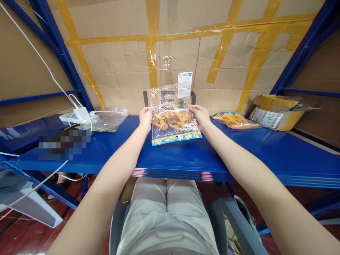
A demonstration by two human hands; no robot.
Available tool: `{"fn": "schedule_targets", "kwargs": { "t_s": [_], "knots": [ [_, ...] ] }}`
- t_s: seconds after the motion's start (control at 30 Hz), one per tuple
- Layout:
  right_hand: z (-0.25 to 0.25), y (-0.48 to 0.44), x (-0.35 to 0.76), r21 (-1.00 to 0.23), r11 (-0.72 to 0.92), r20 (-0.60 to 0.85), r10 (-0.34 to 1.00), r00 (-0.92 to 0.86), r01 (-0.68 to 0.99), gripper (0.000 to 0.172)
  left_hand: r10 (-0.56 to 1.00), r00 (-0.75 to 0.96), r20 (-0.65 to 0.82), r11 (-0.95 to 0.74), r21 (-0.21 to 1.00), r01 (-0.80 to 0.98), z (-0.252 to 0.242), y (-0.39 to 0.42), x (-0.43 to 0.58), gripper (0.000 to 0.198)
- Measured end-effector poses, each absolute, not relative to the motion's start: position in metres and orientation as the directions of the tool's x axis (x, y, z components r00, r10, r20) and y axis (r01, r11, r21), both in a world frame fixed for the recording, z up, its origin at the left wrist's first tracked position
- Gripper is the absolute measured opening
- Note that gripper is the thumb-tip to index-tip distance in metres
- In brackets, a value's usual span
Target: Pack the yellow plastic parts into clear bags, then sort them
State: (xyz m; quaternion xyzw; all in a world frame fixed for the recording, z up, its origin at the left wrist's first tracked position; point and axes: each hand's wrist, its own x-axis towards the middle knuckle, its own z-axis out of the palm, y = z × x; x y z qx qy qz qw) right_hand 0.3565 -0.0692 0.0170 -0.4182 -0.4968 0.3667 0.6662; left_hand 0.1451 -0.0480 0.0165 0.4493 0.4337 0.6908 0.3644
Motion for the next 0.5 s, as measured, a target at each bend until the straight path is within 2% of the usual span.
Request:
{"fn": "schedule_targets", "kwargs": {
  "t_s": [0.2,0.5],
  "knots": [
    [0.021,-0.079,0.352,-0.941,0.310,0.275,0.934,0.226,-0.134,0.006,0.869,-0.371,0.327,-0.391,0.914,-0.112,0.015,-0.047,0.144,0.014],
    [0.017,-0.085,0.349,-0.971,0.231,0.231,0.973,0.009,-0.054,0.024,0.846,-0.464,0.261,-0.370,0.915,-0.159,0.019,-0.049,0.140,0.011]
  ]
}}
